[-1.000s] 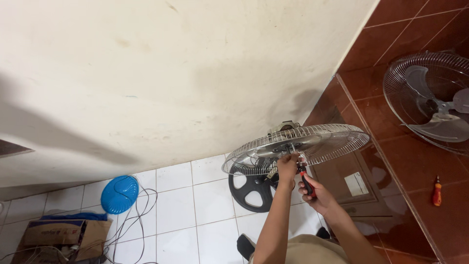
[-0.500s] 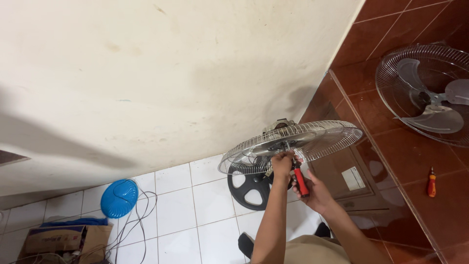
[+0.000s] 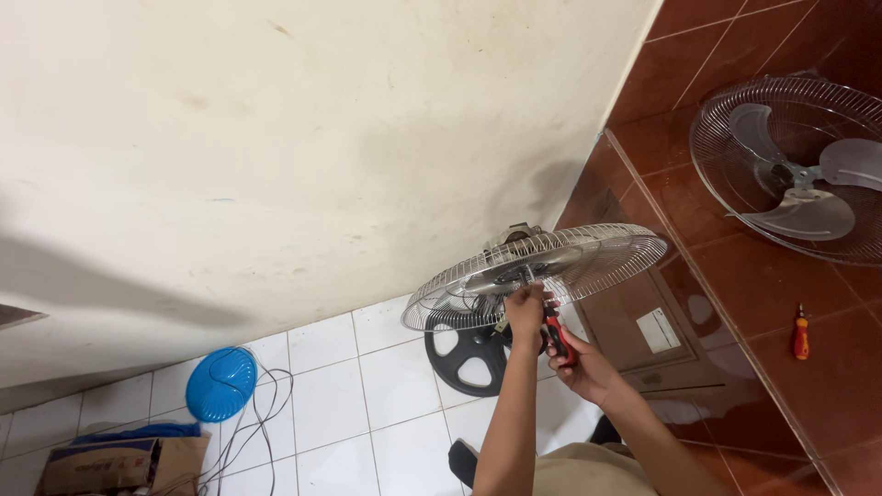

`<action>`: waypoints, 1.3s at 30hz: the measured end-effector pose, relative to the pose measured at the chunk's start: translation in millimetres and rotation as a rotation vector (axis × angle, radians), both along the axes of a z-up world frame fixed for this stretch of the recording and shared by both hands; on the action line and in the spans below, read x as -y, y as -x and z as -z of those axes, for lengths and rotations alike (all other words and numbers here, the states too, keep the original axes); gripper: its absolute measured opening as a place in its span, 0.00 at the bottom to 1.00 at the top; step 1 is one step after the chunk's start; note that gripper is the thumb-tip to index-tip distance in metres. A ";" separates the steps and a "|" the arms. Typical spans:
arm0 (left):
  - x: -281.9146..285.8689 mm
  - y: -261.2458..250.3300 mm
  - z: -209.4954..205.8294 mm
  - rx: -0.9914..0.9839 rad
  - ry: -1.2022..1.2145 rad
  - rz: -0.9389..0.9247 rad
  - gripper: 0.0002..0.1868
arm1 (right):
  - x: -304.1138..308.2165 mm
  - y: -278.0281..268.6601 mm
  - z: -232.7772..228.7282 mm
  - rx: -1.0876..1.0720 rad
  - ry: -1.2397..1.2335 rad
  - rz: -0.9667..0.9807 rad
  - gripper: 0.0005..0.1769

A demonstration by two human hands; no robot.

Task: The person uses a screwdriver to tighten screws on the central hub of a standing fan. They repeatedly rotate the fan head to access different screw locations and continue tightening throughout the clip.

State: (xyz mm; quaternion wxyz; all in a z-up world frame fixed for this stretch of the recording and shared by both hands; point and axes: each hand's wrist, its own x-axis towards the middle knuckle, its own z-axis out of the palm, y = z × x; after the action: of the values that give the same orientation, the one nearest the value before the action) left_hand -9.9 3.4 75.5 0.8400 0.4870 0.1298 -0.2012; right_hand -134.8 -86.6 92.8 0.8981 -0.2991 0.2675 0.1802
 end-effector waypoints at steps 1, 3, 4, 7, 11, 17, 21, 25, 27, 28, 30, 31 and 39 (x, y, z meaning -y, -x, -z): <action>-0.4 1.2 -1.7 0.014 -0.037 -0.014 0.15 | 1.9 -0.6 1.8 -0.003 -0.029 0.009 0.18; -0.4 4.5 -4.5 0.040 -0.113 -0.039 0.16 | 6.2 -1.9 4.2 -0.010 -0.087 0.028 0.18; 0.6 3.8 -6.0 0.064 -0.125 -0.085 0.16 | 7.1 -2.5 5.4 -0.025 -0.083 0.030 0.16; 5.0 4.6 -8.2 0.110 -0.126 -0.172 0.14 | 9.2 -1.9 8.0 -0.053 -0.077 0.038 0.14; 6.7 3.6 -9.1 0.080 -0.072 -0.147 0.12 | 7.7 -3.4 7.0 -0.036 -0.106 0.025 0.14; 5.4 1.4 -5.1 0.018 -0.054 -0.082 0.13 | 2.9 -6.9 -6.3 -0.014 -0.134 0.012 0.21; 2.0 -1.7 -0.7 0.012 0.002 -0.049 0.13 | 0.0 -10.3 -10.9 -0.033 -0.086 -0.017 0.21; -4.7 -6.0 2.9 0.039 -0.064 0.016 0.14 | 4.0 -9.5 -2.8 0.016 -0.103 -0.060 0.20; -6.7 -6.5 3.9 0.025 -0.033 0.028 0.14 | 6.8 -10.4 5.5 -0.023 -0.129 -0.052 0.20; -6.6 -6.6 3.8 0.038 -0.042 0.000 0.13 | 8.2 -11.6 10.0 -0.025 -0.150 -0.055 0.20; -4.1 -7.4 2.0 0.067 -0.057 -0.051 0.11 | 11.5 -14.2 17.9 -0.028 -0.190 -0.055 0.20; -3.6 -8.8 0.3 0.105 -0.079 -0.086 0.11 | 12.6 -15.0 21.0 -0.037 -0.190 -0.050 0.20; 4.6 -20.3 -15.7 0.115 -0.029 -0.194 0.12 | 18.1 -17.6 24.4 -0.045 -0.177 0.002 0.17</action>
State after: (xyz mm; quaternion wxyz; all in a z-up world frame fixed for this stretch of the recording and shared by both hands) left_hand 10.4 -1.2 91.2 0.8545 0.4949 0.1308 -0.0889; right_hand -117.1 -104.7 68.4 0.9150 -0.2141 0.2707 0.2091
